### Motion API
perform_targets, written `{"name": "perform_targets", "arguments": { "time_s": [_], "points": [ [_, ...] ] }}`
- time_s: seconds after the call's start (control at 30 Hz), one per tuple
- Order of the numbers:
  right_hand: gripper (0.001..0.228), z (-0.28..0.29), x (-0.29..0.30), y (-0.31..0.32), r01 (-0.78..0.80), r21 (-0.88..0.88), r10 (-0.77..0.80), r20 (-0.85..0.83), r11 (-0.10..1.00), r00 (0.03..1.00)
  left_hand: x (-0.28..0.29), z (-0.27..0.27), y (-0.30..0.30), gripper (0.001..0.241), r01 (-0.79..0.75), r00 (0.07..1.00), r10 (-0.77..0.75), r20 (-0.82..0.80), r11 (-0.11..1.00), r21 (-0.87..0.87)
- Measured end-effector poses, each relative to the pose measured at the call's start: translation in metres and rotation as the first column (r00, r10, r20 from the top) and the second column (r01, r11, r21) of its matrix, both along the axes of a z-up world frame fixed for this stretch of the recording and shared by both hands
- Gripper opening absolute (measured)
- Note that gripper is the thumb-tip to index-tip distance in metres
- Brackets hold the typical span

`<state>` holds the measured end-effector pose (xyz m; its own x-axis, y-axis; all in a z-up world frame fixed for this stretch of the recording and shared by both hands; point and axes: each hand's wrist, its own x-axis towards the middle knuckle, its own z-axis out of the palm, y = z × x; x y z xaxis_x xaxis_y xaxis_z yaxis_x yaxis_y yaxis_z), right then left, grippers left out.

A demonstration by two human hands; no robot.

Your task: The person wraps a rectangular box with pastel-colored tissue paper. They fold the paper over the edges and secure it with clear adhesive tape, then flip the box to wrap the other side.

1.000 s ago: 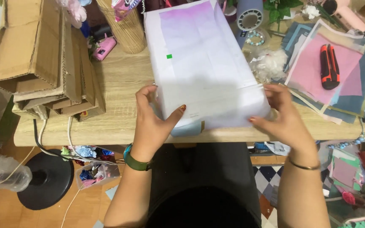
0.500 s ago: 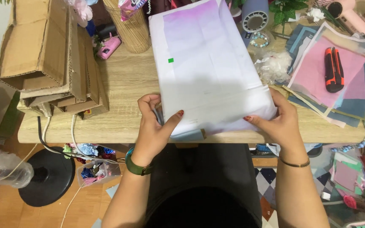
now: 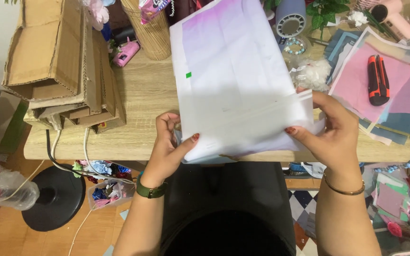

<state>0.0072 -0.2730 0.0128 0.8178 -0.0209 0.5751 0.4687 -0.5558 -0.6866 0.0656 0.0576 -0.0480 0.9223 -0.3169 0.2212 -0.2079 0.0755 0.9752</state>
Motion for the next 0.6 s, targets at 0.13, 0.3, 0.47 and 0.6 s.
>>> {"name": "perform_targets", "arguments": {
  "time_s": [0.13, 0.3, 0.47, 0.6],
  "points": [
    [0.061, 0.014, -0.001, -0.002, -0.006, -0.012, 0.007, 0.091, 1.0, 0.996, -0.002, -0.008, -0.003, 0.052, 0.052, 0.997, -0.052, -0.056, 0.999, 0.001],
    [0.069, 0.047, -0.008, 0.008, -0.004, -0.11, 0.016, 0.112, 0.994, 0.994, -0.003, -0.017, -0.006, 0.052, 0.155, 0.963, -0.162, -0.216, 0.987, -0.051],
    [0.069, 0.074, -0.009, 0.025, 0.026, -0.296, 0.015, 0.134, 0.955, 0.991, -0.003, -0.027, -0.006, 0.053, 0.214, 0.92, -0.23, -0.319, 0.973, -0.084],
    [0.073, 0.086, -0.004, 0.037, 0.011, -0.392, 0.042, 0.126, 0.92, 0.991, -0.007, 0.006, 0.001, 0.059, 0.188, 0.938, -0.101, -0.331, 0.952, 0.243]
  ]
}}
